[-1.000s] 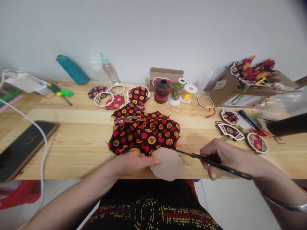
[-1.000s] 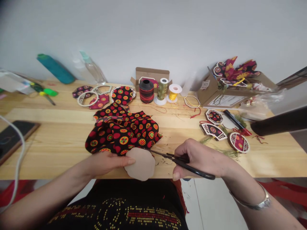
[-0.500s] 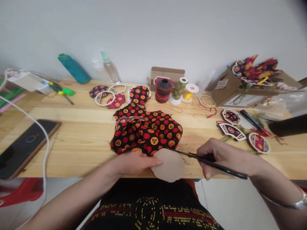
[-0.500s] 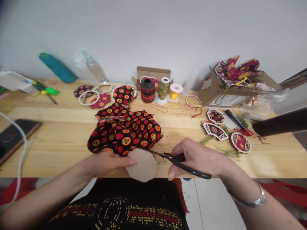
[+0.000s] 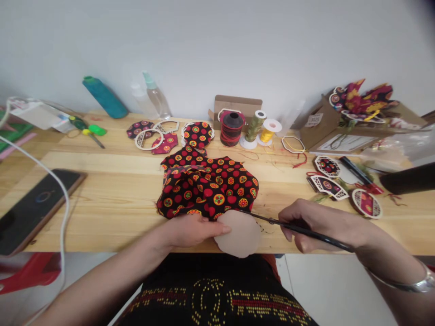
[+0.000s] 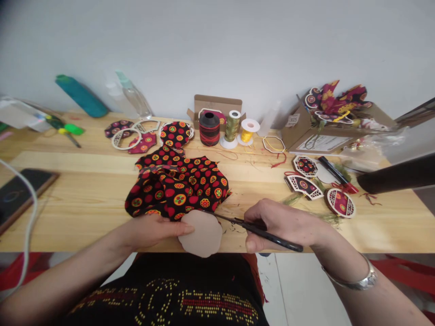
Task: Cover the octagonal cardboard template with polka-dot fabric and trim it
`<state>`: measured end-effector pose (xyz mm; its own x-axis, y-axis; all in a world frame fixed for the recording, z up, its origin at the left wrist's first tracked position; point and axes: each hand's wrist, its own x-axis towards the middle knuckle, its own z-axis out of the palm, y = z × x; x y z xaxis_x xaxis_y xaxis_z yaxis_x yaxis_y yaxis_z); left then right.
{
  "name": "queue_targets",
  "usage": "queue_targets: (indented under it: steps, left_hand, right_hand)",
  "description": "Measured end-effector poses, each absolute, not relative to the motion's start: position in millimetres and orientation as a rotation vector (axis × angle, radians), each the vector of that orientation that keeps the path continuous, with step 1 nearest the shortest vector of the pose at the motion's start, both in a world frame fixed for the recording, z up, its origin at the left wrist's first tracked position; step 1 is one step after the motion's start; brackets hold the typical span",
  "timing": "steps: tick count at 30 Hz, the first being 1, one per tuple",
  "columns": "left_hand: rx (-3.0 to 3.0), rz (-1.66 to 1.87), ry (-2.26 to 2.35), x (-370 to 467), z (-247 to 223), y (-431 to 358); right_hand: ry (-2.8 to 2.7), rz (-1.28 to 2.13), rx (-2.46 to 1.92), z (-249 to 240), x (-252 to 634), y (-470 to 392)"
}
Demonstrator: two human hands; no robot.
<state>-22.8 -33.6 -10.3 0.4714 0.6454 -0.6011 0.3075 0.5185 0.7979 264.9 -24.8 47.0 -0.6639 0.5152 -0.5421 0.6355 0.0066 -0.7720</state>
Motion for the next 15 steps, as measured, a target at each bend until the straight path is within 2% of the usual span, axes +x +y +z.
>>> queue_targets:
  steps: [15]
  left_hand:
    - [1.109,0.175,1.188,-22.3,-7.2,-33.9]
  right_hand:
    - [1.929,-1.838,1.377,42.8,259.4,-24.5]
